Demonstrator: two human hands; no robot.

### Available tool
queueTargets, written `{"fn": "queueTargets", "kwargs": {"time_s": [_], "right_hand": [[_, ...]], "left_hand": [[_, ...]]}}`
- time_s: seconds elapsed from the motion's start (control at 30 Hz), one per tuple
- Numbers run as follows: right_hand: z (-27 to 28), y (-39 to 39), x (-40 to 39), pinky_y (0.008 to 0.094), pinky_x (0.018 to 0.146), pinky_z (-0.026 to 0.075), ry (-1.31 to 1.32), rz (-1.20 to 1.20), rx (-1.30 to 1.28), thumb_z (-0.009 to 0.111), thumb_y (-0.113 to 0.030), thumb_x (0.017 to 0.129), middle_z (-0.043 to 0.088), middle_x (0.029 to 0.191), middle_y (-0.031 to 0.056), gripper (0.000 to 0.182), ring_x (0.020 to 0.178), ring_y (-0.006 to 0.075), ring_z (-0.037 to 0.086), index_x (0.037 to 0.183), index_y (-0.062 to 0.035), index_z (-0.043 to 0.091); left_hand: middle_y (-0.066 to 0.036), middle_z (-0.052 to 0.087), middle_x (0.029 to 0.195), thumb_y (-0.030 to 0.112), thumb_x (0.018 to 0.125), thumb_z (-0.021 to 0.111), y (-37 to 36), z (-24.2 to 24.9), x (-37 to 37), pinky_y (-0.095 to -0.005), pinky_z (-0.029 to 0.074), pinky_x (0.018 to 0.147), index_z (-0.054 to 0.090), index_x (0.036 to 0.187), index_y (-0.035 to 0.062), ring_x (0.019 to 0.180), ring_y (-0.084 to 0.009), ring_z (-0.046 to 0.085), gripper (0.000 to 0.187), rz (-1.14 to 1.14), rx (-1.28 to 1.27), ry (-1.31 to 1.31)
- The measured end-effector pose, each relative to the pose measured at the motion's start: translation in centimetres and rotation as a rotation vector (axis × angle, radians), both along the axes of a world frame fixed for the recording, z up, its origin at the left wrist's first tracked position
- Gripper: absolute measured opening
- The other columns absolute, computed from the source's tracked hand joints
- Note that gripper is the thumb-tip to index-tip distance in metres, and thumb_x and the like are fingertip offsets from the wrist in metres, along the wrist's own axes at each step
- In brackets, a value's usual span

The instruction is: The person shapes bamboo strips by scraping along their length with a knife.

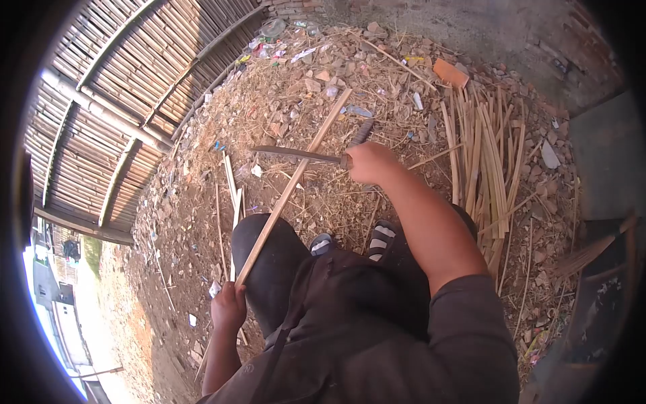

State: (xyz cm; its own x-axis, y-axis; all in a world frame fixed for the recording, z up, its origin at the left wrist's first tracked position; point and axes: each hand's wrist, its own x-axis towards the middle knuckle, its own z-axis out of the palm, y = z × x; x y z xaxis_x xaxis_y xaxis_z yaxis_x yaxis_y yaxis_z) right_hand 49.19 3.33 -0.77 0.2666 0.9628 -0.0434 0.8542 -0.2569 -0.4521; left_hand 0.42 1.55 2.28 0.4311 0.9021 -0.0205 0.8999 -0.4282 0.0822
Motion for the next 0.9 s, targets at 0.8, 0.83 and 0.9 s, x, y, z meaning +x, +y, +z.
{"fn": "queueTargets", "kwargs": {"time_s": [0.8, 0.83, 0.9], "right_hand": [[0.2, 0.7, 0.6, 0.05, 0.081, 0.056, 0.192, -0.047, -0.035, 0.066, -0.017, 0.076, 0.072, 0.095, 0.0183, 0.027, 0.094, 0.0379, 0.07, 0.102, -0.0085, 0.071], [0.4, 0.8, 0.4, 0.0499, 0.08, 0.056, 0.116, -0.033, -0.03, 0.067, -0.017, 0.075, 0.072, 0.095, 0.0193, 0.029, 0.092, 0.0391, 0.07, 0.102, -0.008, 0.071], [0.3, 0.7, -0.9, 0.0499, 0.08, 0.056, -0.01, 0.038, 0.002, 0.067, -0.017, 0.074, 0.071, 0.092, 0.0209, 0.03, 0.09, 0.0403, 0.07, 0.102, -0.0077, 0.071]], "left_hand": [[-0.025, 0.062, 0.07, 0.033, 0.103, 0.053, 1.4, 0.6, 0.8, -0.0585, 0.047, 0.061, 0.055, 0.088, 0.0048, 0.07, -0.0502, 0.062, 0.032, -0.053, -0.179, -0.189], [-0.026, 0.062, 0.07, 0.033, 0.103, 0.053, 1.6, 1.1, 0.7, -0.0582, 0.047, 0.061, 0.055, 0.087, 0.0043, 0.07, -0.0503, 0.062, 0.033, -0.051, -0.214, -0.196], [-0.026, 0.062, 0.07, 0.033, 0.104, 0.052, 2.3, 1.8, 0.2, -0.0576, 0.047, 0.061, 0.055, 0.086, 0.0034, 0.071, -0.0504, 0.062, 0.035, -0.048, -0.292, -0.199]]}}
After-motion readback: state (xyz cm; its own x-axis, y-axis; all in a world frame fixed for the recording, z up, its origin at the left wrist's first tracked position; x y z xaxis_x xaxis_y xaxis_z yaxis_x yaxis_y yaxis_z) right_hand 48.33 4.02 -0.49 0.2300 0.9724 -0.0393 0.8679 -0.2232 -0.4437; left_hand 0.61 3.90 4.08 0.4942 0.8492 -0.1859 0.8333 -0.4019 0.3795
